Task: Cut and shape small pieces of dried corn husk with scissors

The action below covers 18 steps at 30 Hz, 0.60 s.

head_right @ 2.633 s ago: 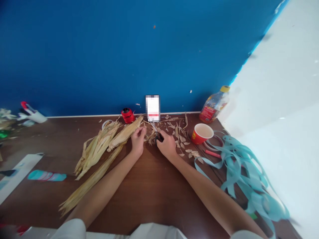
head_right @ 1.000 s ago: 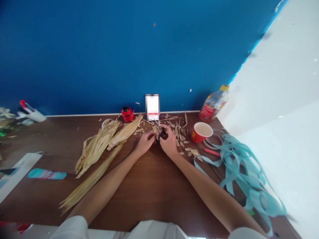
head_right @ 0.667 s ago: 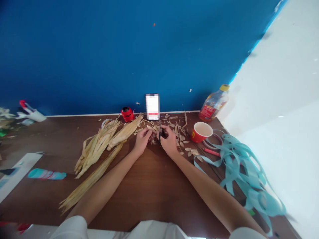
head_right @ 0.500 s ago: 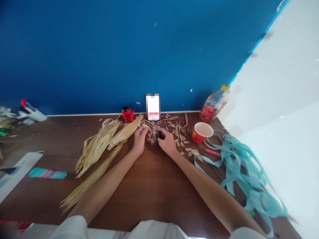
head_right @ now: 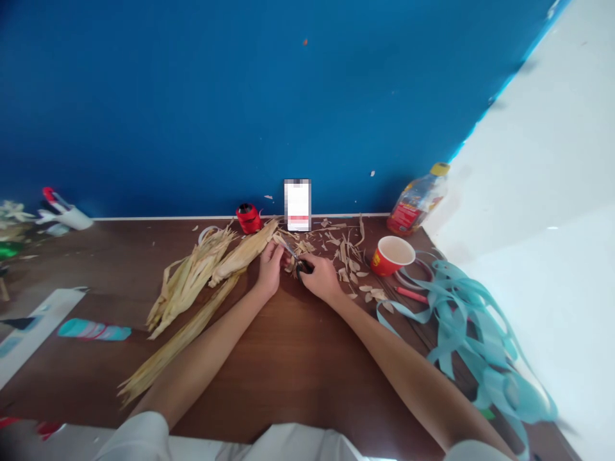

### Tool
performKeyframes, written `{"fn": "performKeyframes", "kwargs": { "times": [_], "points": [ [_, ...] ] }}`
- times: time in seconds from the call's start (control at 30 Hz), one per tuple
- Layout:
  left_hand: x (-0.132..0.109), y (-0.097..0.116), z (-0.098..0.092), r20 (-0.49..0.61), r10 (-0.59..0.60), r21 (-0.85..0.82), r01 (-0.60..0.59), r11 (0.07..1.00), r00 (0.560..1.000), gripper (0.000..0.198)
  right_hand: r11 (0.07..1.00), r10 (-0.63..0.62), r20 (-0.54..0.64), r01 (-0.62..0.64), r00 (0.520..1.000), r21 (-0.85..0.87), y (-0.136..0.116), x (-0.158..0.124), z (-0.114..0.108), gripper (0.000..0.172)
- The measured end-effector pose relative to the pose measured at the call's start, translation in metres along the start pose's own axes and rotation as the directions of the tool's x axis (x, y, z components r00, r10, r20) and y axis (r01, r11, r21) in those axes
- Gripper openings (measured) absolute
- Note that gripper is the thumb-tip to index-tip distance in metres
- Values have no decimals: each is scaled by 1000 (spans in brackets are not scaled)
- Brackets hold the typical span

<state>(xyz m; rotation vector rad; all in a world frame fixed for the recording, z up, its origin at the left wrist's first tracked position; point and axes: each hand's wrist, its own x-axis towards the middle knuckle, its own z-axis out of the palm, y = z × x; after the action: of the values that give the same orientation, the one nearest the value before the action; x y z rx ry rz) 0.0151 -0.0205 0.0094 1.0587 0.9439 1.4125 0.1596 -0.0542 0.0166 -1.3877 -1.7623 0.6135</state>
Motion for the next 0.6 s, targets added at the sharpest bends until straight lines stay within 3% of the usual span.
{"fn": "performKeyframes", "kwargs": {
  "times": [0.27,0.6],
  "points": [
    [0,0,2,5,-12,-12,12,1000,1000,32,997,-6,-36,3,999,-83,6,0,2,36],
    [0,1,2,-12,-9,-17,9,1000,1000,26,989,1,-31,-5,1000,-146,6,0,1,40]
  ]
}}
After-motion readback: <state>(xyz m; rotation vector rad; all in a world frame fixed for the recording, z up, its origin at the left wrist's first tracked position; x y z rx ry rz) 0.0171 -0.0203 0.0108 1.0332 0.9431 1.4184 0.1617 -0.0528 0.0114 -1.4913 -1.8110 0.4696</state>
